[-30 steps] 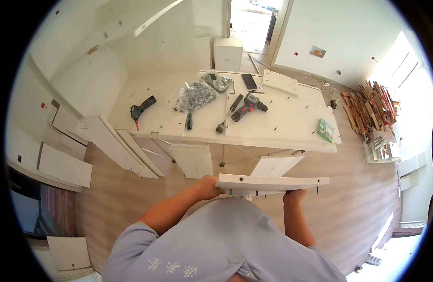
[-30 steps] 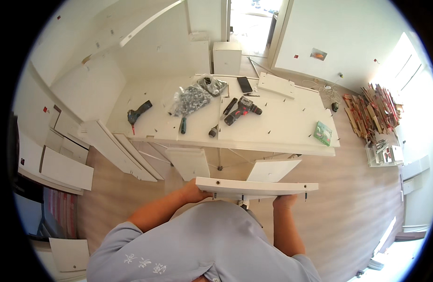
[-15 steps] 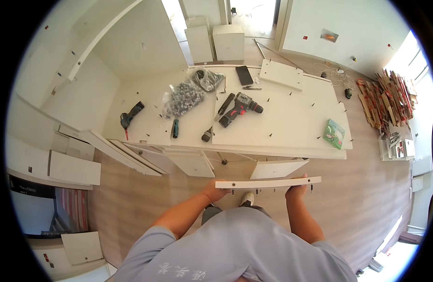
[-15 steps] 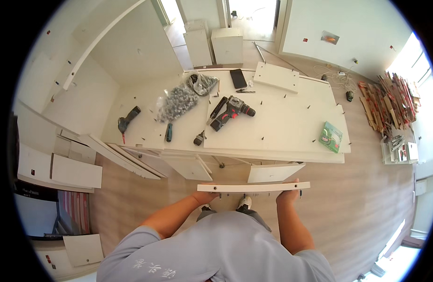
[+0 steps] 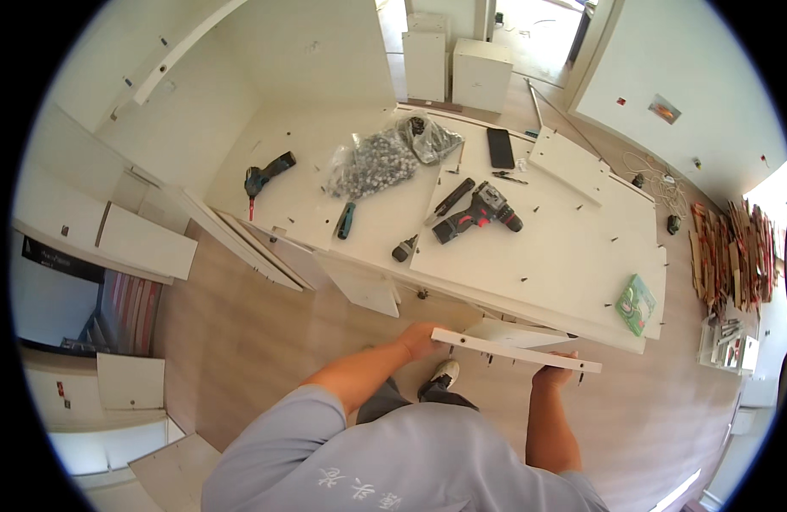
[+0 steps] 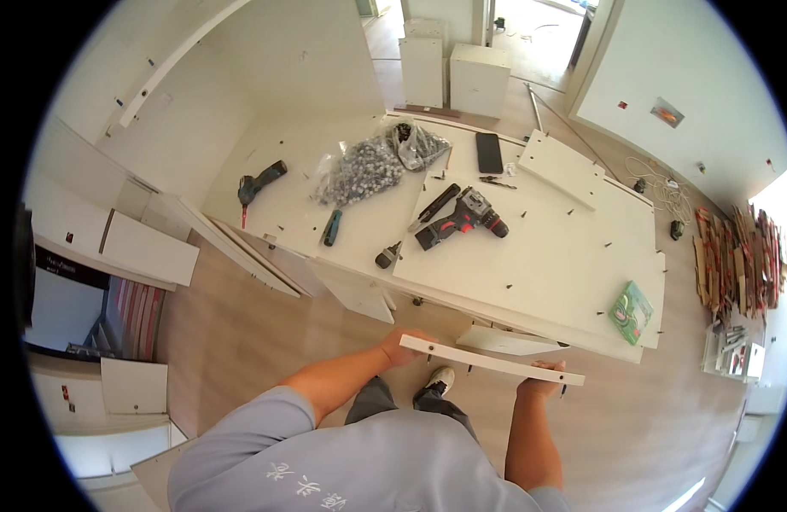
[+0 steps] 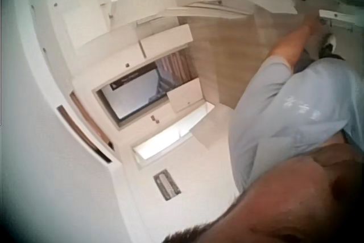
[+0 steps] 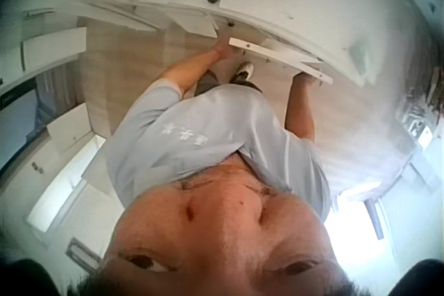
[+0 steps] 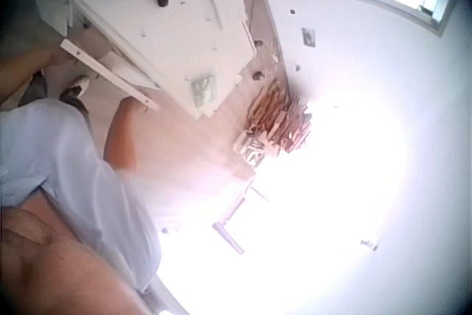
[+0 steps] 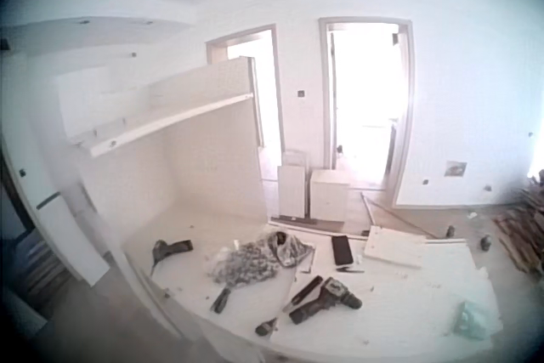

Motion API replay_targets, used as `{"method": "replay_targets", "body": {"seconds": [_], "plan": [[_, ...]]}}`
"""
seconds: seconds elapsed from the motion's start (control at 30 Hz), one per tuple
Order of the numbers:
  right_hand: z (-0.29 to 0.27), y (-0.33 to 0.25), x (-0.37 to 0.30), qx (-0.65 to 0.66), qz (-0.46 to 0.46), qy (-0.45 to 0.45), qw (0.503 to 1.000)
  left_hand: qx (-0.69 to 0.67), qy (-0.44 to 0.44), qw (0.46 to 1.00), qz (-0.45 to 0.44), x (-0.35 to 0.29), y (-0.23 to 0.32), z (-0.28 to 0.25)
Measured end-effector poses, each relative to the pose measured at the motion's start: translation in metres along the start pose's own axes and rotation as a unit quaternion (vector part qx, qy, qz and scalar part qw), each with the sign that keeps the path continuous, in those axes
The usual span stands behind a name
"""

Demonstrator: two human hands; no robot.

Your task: The person aligns white furniture panels and uses a power drill to secure them with screws. They subsequently move and organize various cabinet parts and panels across the wooden floor of the room.

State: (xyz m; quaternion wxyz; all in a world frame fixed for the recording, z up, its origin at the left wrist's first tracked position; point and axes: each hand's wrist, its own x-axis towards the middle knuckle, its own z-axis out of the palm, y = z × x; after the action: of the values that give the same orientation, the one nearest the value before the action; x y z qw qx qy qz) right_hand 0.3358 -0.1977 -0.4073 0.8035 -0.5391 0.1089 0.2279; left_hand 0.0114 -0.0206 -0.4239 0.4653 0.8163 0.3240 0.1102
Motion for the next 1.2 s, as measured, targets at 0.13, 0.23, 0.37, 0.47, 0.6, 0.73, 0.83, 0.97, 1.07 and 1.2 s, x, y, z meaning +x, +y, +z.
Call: {"method": "replay_targets", "body": {"seconds": [0.13, 0.23, 0.37, 0.47, 0.6, 0.73, 0.83, 0.97, 1.07, 1.2], "plan": [[0.027, -0.005, 0.001, -0.005, 0.026, 0.049, 0.998, -0.009, -0.012, 0.992, -0.123, 0.021, -0.008, -0.004], [-0.008, 0.016, 0.05, -0.09, 0.025, -0.032, 0.995, -0.025, -0.015, 0.989, -0.148, 0.033, 0.012, -0.02], [0.01, 0.008, 0.054, -0.151, 0.04, -0.059, 0.986, -0.042, 0.034, 0.991, -0.125, 0.041, 0.006, -0.027], [-0.017, 0.014, 0.086, -0.19, 0.047, -0.072, 0.978, -0.01, 0.046, 0.994, -0.094, 0.046, 0.024, -0.04], [0.011, -0.001, 0.051, -0.202, 0.057, -0.077, 0.975, -0.037, 0.063, 0.994, -0.086, 0.032, 0.023, -0.038], [0.021, -0.012, 0.037, -0.205, 0.062, -0.102, 0.972, -0.121, 0.13, 0.977, -0.117, 0.02, 0.022, -0.03], [0.021, -0.021, 0.037, -0.208, 0.066, -0.124, 0.968, -0.103, 0.098, 0.97, -0.197, 0.0, 0.021, -0.031], [0.032, -0.02, 0.029, -0.321, 0.031, -0.198, 0.926, 0.019, 0.021, 0.954, -0.299, -0.084, -0.057, -0.009], [0.025, -0.012, 0.045, -0.306, -0.027, -0.234, 0.922, 0.121, -0.019, 0.95, -0.287, -0.165, -0.061, -0.013], [0.02, -0.004, 0.05, -0.305, -0.039, -0.239, 0.921, 0.148, -0.101, 0.906, -0.384, -0.28, -0.081, -0.005]]}}
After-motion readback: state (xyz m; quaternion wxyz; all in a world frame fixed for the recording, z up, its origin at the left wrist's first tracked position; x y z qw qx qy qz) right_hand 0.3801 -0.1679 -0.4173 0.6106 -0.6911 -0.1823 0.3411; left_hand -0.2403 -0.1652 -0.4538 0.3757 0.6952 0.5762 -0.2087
